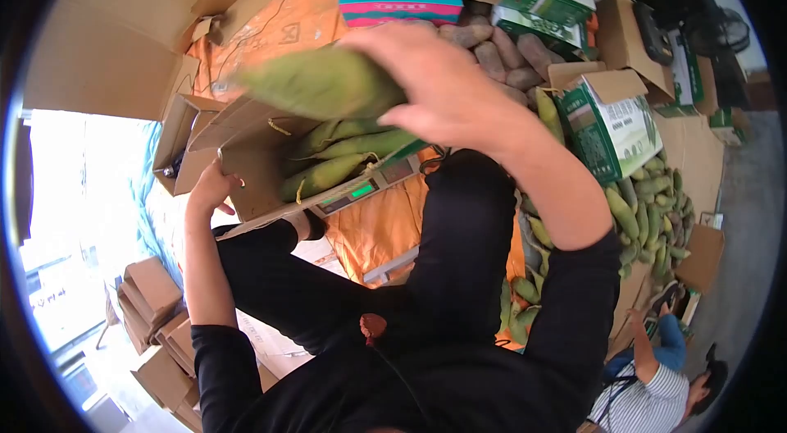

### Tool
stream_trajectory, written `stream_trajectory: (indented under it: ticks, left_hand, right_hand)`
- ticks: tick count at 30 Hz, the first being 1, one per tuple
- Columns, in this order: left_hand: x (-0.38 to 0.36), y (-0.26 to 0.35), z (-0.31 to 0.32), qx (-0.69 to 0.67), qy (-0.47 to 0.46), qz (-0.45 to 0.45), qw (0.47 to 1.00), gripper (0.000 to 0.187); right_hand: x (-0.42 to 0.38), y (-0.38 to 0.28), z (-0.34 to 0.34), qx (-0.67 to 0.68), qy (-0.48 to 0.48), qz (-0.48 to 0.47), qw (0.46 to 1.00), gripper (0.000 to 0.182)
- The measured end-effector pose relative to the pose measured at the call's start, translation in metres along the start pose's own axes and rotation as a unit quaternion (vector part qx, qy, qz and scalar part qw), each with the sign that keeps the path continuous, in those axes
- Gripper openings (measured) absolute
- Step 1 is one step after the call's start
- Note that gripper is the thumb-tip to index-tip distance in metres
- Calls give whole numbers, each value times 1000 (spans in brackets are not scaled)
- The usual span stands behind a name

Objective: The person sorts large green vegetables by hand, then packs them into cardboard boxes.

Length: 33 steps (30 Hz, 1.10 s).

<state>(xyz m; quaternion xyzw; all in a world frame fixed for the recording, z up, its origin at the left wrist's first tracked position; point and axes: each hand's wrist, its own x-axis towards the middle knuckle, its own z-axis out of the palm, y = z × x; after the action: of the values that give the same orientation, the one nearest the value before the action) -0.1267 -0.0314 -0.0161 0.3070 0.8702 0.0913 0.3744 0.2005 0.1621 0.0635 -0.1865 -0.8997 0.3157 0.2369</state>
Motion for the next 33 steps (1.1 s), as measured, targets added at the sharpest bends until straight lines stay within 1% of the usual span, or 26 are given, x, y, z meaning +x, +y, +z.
stream_trajectory:
  ticks: [1,2,3,4,6,8,9,11,12,13,14,15,16,17,19,20,21,23,25,26,27,28,29,31,32,33]
  left_hand:
    - [1,0,0,-11,-6,-9,1000,42]
    - [1,1,-1,-21,-13,-19,1000,44]
    - [0,2,-1,-19,-19,-10,1000,44]
    - [-1,3,-1,-19,-15,-14,1000,47]
    - [5,-3,-1,-1,-16,-27,1000,54]
    - [13,-13,-1,-23,-36,-17,999,58]
    - [16,-16,-1,-38,-50,-13,998,58]
    - [20,-19,-1,-41,-63,-19,997,56]
    - [15,-13,-1,-31,-67,-16,997,50]
    - [12,-11,2,-24,-78,-7,997,50]
    - [11,-12,3,-28,-65,2,998,48]
    - [9,-12,4,-32,-50,11,998,46]
    - [6,-8,2,8,-54,7,998,43]
    - [7,-9,3,14,-61,14,998,43]
    - [9,-14,1,-2,-59,16,998,40]
    - [10,-15,1,3,-68,17,998,39]
    - [12,-19,0,10,-75,23,997,39]
    - [16,-23,0,9,-61,15,998,38]
    - [17,-24,-1,25,-64,15,998,36]
    - [23,-31,-4,20,-72,8,997,34]
    - [25,-31,-4,16,-79,1,997,33]
    - [16,-23,-1,26,-64,4,998,28]
    - [18,-24,-1,30,-64,7,997,28]
    - [25,-33,-4,-22,-79,7,997,23]
    - [24,-33,-2,-20,-80,8,997,23]
    - [23,-34,0,-58,-75,8,996,21]
  right_hand:
    - [5,2,15,-2,-29,-36,999,65]
    - [6,1,29,-14,-60,-31,998,64]
    - [11,1,40,-44,-102,-31,993,64]
    - [12,2,51,-59,-113,-45,991,61]
    - [19,3,67,-114,-170,-20,979,60]
    - [23,13,83,-154,-180,-7,972,57]
    - [22,21,89,-184,-161,-6,969,53]
    - [21,27,85,-215,-96,4,972,51]
    - [14,22,70,-219,-92,22,971,51]
    - [9,14,51,-190,-46,28,980,49]
    - [1,10,39,-160,1,32,987,47]
    - [-13,13,30,-164,5,44,985,47]
    - [-31,20,17,-110,53,74,990,44]
    - [-50,25,4,-55,102,100,988,42]
    - [-103,43,-8,-40,187,153,970,36]
    - [-133,52,-9,-20,205,221,953,34]
    - [-167,61,-5,0,223,289,931,33]
    - [-243,86,24,-39,259,344,902,30]
    - [-316,98,66,-70,204,494,843,29]
    - [-352,96,94,-53,213,509,832,24]
    - [-391,103,128,-54,157,556,815,23]
    - [-418,94,151,-71,50,600,795,23]
    - [-453,95,184,-56,7,615,786,26]
    - [-484,71,212,-23,-55,688,723,26]
    - [-492,64,216,-21,-54,690,722,26]
    - [-496,56,216,-29,-74,705,704,26]
